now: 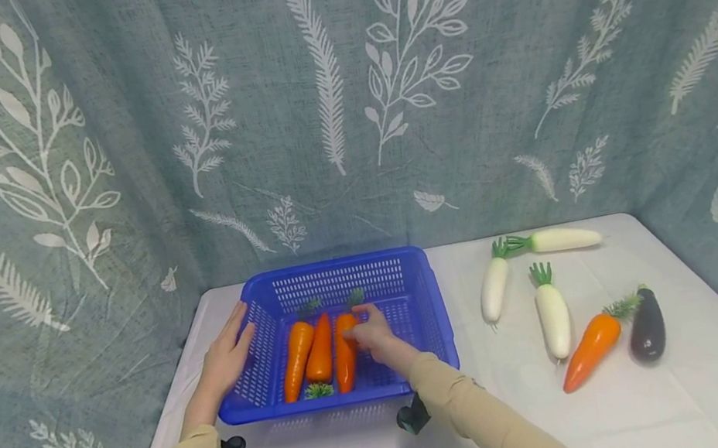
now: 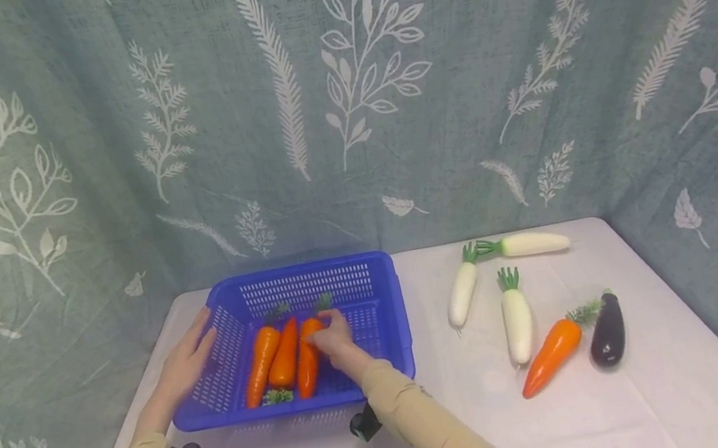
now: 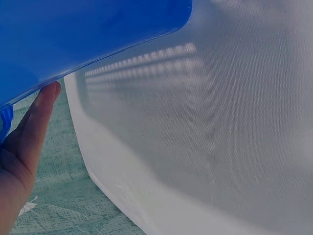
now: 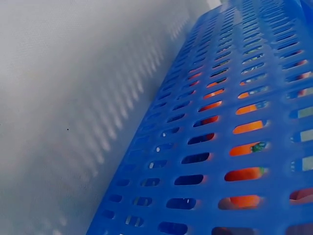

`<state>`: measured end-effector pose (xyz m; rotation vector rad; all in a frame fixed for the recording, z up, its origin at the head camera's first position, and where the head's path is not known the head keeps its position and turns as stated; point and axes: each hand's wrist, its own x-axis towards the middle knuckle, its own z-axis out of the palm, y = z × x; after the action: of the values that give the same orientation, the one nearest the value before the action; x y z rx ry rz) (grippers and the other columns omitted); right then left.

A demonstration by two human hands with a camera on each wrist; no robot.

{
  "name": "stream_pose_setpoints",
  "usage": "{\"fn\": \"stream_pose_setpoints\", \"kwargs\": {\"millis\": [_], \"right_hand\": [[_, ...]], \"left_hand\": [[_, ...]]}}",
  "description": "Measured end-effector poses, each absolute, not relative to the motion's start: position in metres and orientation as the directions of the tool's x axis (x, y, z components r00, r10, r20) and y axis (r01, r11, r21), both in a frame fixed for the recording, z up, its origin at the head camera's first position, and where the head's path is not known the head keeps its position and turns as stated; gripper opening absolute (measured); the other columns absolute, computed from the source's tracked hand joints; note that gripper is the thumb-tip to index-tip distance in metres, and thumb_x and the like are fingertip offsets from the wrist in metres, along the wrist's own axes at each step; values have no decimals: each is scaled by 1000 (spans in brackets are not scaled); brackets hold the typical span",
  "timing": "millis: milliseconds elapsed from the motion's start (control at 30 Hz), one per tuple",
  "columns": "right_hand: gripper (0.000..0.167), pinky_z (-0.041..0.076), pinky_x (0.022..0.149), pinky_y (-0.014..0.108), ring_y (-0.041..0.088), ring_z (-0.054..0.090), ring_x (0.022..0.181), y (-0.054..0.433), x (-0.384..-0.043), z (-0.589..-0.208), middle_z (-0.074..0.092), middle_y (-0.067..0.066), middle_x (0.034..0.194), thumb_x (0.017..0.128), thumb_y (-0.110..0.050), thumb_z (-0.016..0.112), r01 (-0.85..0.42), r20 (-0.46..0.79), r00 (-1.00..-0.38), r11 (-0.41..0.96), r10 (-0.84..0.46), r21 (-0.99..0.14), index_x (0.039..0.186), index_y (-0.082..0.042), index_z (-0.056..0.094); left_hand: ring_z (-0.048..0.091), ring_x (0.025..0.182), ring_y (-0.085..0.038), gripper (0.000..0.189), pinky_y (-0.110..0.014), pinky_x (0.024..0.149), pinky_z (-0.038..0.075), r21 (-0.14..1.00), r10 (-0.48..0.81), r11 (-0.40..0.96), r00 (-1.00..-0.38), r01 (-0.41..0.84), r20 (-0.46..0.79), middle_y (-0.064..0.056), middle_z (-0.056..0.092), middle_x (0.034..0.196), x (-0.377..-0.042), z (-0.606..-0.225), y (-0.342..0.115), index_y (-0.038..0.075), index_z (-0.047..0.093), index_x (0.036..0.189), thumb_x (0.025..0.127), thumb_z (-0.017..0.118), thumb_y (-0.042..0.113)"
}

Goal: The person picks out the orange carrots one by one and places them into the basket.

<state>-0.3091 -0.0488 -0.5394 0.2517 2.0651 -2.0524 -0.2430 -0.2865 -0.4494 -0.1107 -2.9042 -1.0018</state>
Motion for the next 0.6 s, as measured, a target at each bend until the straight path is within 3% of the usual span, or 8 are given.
{"fn": "stream_pose_setpoints", "kwargs": {"millis": [67, 133, 333, 500, 600], "right_hand": [[53, 52, 50, 27, 13, 55, 57, -51, -326, -570, 55, 19, 106, 71, 12, 66, 281, -278, -958, -37, -65, -959, 118, -11, 55], [53, 57, 58, 33, 21, 64, 71, -51, -331, -578, 56, 19, 107, 70, 12, 65, 326, -319, -942, -49, -107, -944, 117, -11, 56], [52, 55, 87, 46, 38, 59, 108, -43, -271, -485, 49, 28, 128, 79, 13, 56, 376, -377, -917, 29, -129, -926, 130, 2, 48], [53, 48, 98, 50, 40, 55, 115, -37, -247, -447, 45, 30, 133, 82, 13, 54, 405, -402, -902, 9, -156, -914, 133, 6, 43], [49, 51, 95, 48, 39, 58, 110, -37, -249, -450, 48, 30, 128, 82, 12, 54, 397, -392, -905, 5, -166, -918, 131, 5, 45]], "left_hand": [[19, 142, -45, 57, -59, 115, 16, 612, 47, 786, -995, 91, 88, -19, 17, 157, -243, -449, -286, 2, 19, 151, 103, 33, 32], [19, 142, -45, 57, -59, 115, 16, 612, 49, 786, -995, 92, 87, -19, 16, 157, -243, -449, -286, 2, 19, 150, 103, 33, 31], [18, 142, -44, 57, -59, 115, 15, 614, 51, 784, -996, 89, 79, -19, 16, 157, -243, -450, -286, 2, 18, 151, 103, 33, 31], [18, 142, -45, 57, -59, 115, 15, 613, 51, 785, -996, 89, 80, -19, 15, 157, -244, -451, -287, 2, 18, 151, 103, 33, 31], [18, 142, -45, 58, -60, 115, 16, 612, 51, 786, -995, 91, 82, -19, 15, 157, -244, -451, -287, 2, 19, 151, 104, 32, 32]]}}
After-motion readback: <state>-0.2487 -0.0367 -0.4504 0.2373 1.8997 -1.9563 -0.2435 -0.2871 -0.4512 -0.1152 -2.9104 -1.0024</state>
